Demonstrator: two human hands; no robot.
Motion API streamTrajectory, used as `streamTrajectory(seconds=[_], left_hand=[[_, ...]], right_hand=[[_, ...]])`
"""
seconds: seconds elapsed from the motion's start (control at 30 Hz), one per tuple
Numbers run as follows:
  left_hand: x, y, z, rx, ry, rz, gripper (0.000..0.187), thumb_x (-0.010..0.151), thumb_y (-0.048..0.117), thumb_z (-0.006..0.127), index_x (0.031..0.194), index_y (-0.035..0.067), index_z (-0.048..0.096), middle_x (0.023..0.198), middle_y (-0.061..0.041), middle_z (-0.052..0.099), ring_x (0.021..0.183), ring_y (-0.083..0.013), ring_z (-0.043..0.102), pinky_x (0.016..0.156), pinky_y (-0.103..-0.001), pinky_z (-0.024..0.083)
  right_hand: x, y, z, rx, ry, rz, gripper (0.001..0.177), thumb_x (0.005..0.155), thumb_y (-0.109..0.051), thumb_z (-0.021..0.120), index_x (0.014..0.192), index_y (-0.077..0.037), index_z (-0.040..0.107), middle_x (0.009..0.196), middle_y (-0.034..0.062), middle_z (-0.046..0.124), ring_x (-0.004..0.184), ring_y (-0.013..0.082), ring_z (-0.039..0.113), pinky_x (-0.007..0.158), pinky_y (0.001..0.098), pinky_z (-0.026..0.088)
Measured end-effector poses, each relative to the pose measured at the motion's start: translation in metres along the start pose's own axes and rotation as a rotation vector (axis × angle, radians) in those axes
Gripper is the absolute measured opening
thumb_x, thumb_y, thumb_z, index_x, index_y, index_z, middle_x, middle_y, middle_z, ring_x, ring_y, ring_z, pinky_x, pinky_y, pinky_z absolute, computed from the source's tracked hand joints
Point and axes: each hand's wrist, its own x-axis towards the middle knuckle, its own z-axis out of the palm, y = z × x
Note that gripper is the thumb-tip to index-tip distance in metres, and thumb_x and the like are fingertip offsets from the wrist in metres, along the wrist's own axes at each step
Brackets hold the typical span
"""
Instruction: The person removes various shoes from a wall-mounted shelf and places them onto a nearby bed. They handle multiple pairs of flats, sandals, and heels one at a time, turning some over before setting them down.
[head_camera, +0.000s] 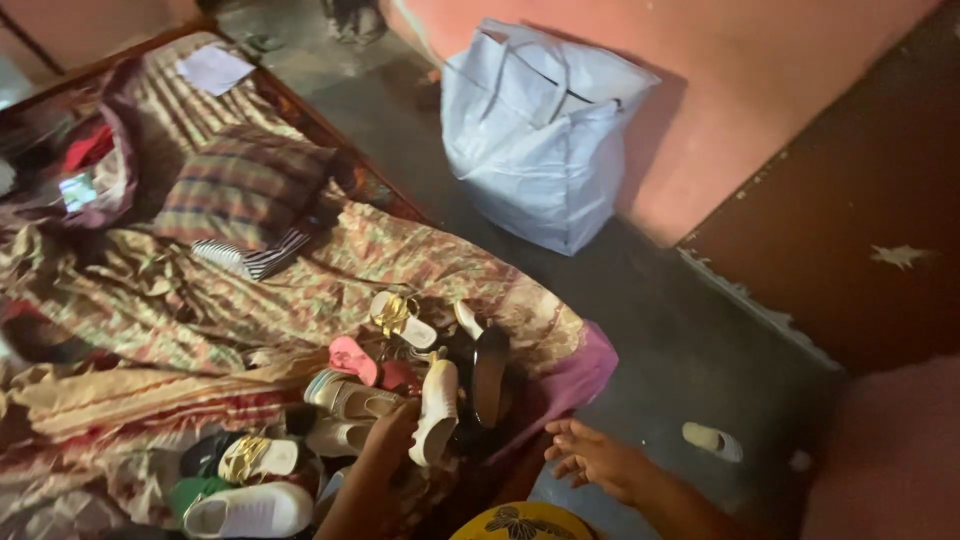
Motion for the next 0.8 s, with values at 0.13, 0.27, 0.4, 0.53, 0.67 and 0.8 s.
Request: streamTrajectory(seconds=[0.13, 0.27, 0.4, 0.53, 0.67, 0.8], left_hand=[[0.02, 0.009, 0.011, -0.051, -0.019, -0.118, 0.054, 0.089, 0.042, 0.068, 0.135, 0.016, 0.058, 0.133, -0.007, 0.062, 0.117, -0.0291, 0.063, 0.094, -0.046, 0.05], [0.029, 0.01, 0.025, -0.032, -0.128, -0.083, 0.056, 0.091, 0.043, 0.061, 0.139, 0.015, 0.057, 0.135, -0.01, 0.061, 0.119, -0.0309, 0.062, 0.094, -0.046, 0.051], [0.03, 0.012, 0.043, -0.11, -0.265, -0.098, 0.048, 0.096, 0.034, 0.053, 0.137, 0.01, 0.058, 0.131, -0.014, 0.062, 0.118, -0.0345, 0.062, 0.094, -0.05, 0.05], [0.022, 0.01, 0.061, -0.138, -0.432, -0.17, 0.045, 0.097, 0.031, 0.048, 0.136, 0.011, 0.057, 0.133, -0.015, 0.061, 0.12, -0.0353, 0.059, 0.097, -0.05, 0.045], [0.014, 0.01, 0.087, -0.081, -0.423, -0.316, 0.047, 0.099, 0.034, 0.041, 0.141, 0.014, 0.052, 0.14, -0.013, 0.056, 0.126, -0.0336, 0.054, 0.102, -0.049, 0.04], [0.014, 0.01, 0.118, 0.001, -0.445, -0.415, 0.05, 0.102, 0.038, 0.035, 0.146, 0.018, 0.047, 0.147, -0.011, 0.051, 0.133, -0.0319, 0.048, 0.107, -0.048, 0.035]], right_hand=[[-0.006, 0.01, -0.007, 0.064, 0.036, -0.005, 0.051, 0.098, -0.032, 0.056, 0.145, -0.014, 0.049, 0.115, 0.0086, 0.065, 0.092, 0.0202, 0.066, 0.079, 0.0353, 0.054], [-0.015, 0.026, -0.011, 0.128, 0.065, -0.001, 0.05, 0.098, -0.03, 0.056, 0.145, -0.015, 0.05, 0.115, 0.009, 0.066, 0.092, 0.0198, 0.066, 0.079, 0.0353, 0.055], [-0.03, 0.041, -0.017, 0.203, 0.078, -0.067, 0.048, 0.099, -0.03, 0.056, 0.143, -0.014, 0.05, 0.114, 0.0102, 0.064, 0.09, 0.0207, 0.067, 0.076, 0.0354, 0.056], [-0.062, 0.065, -0.031, 0.329, 0.066, -0.161, 0.048, 0.1, -0.028, 0.06, 0.144, -0.013, 0.049, 0.114, 0.0093, 0.065, 0.091, 0.0202, 0.07, 0.077, 0.0341, 0.056], [-0.093, 0.091, -0.05, 0.48, 0.13, -0.21, 0.051, 0.1, -0.024, 0.062, 0.147, -0.012, 0.047, 0.115, 0.0097, 0.067, 0.09, 0.021, 0.07, 0.076, 0.0344, 0.056], [-0.126, 0.138, -0.054, 0.606, 0.206, -0.303, 0.05, 0.1, -0.022, 0.06, 0.147, -0.01, 0.045, 0.116, 0.0135, 0.068, 0.09, 0.0241, 0.071, 0.074, 0.0355, 0.057]])
